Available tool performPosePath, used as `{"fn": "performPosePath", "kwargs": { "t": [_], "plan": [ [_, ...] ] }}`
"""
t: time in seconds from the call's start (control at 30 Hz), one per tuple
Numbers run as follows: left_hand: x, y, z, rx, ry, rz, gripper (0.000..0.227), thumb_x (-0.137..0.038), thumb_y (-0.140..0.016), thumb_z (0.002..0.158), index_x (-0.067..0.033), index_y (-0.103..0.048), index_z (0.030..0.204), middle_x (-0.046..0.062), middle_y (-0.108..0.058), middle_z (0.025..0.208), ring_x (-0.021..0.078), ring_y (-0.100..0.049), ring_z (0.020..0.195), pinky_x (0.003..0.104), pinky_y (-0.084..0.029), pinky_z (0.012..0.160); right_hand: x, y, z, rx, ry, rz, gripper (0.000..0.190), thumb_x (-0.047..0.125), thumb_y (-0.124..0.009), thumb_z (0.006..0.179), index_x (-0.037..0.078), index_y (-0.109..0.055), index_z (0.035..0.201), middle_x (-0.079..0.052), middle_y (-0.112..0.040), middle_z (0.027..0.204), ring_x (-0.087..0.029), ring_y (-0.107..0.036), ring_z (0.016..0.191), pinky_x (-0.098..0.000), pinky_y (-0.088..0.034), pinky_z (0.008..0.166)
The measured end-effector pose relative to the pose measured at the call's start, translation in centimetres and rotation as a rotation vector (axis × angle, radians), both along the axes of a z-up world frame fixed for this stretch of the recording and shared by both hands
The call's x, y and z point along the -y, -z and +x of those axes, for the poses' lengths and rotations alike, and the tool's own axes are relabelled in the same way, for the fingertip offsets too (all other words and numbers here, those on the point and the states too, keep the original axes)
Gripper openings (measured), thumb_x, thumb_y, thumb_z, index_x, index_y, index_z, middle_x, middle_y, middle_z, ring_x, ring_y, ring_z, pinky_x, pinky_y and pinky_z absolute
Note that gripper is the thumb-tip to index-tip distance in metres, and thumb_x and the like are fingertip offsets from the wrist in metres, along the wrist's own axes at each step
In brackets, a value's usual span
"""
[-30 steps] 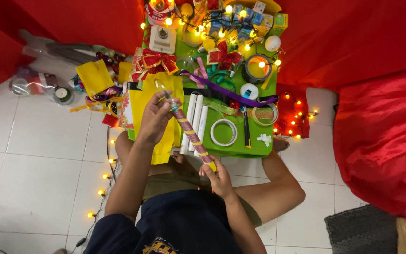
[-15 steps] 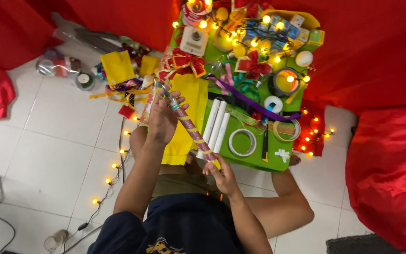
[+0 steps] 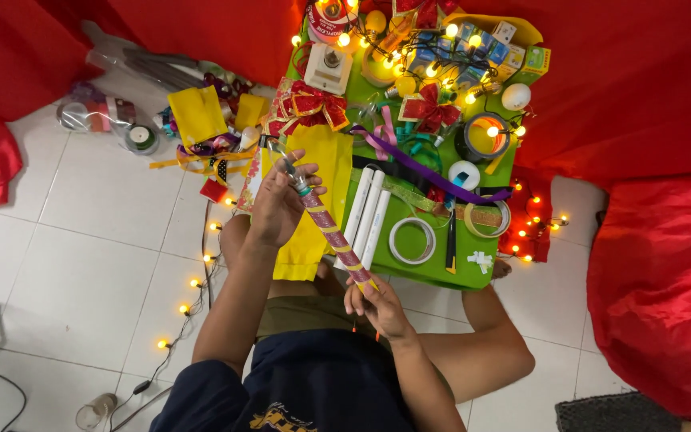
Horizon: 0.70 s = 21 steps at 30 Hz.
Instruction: A person is decorating a craft board by wrapping sticks with decorative paper and attaching them using tape.
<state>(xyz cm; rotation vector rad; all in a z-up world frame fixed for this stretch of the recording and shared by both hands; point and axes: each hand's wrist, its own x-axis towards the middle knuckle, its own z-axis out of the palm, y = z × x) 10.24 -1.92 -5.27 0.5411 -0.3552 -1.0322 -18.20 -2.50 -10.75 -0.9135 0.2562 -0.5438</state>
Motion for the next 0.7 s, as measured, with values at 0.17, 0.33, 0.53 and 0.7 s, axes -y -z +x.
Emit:
{"fn": "performPosePath", "kwargs": {
  "t": [0.17, 0.33, 0.53, 0.7],
  "plan": [
    [0.1, -0.1, -2.3, 0.131, 0.147, -0.086, 0.098, -0.064, -0.066, 0.087, -0.0137, -0.026, 0.16, 0.019, -0.052, 0.149, 0.0287, -0.059, 0.131, 0.048, -0.049, 0.111, 0.1, -0.1, 0.4, 0.037, 0.013, 0.029, 0.041, 0.021, -0.041, 0.109, -0.017, -0.052, 0.12, -0.013, -0.054, 0.057, -0.032, -0.064, 0.065, -0.0355, -0.05, 0.066],
    [-1.4, 1.7, -6.3, 0.311, 0.251, -0.08, 0.094, -0.045, -0.076, 0.087, -0.0015, -0.031, 0.157, 0.028, -0.059, 0.138, 0.0365, -0.061, 0.127, 0.058, -0.043, 0.112, 0.7, 0.0, 2.1, 0.079, -0.009, 0.077, 0.044, 0.023, -0.041, 0.108, -0.018, -0.049, 0.123, -0.016, -0.058, 0.061, -0.034, -0.067, 0.067, -0.0359, -0.051, 0.064],
    [-2.9, 1.4, -4.7, 0.41, 0.111, 0.082, 0.049, -0.012, -0.053, 0.103, -0.0002, -0.039, 0.148, 0.022, -0.071, 0.111, 0.0297, -0.071, 0.107, 0.051, -0.051, 0.105, 6.5, -4.3, 4.0, -0.467, -0.252, -0.501, 0.07, 0.05, -0.048, 0.107, -0.011, -0.05, 0.143, -0.037, -0.069, 0.112, -0.043, -0.068, 0.102, -0.0522, -0.057, 0.085],
    [-5.2, 0.6, -2.8, 0.453, 0.064, 0.244, 0.046, -0.01, -0.055, 0.102, -0.002, -0.041, 0.146, 0.019, -0.07, 0.109, 0.0256, -0.073, 0.096, 0.046, -0.058, 0.094, 12.4, -6.0, 10.2, -0.673, 0.044, -1.008, 0.029, 0.012, -0.079, 0.084, 0.006, -0.072, 0.111, -0.013, -0.074, 0.09, -0.03, -0.07, 0.073, -0.0412, -0.056, 0.066]
  ]
}}
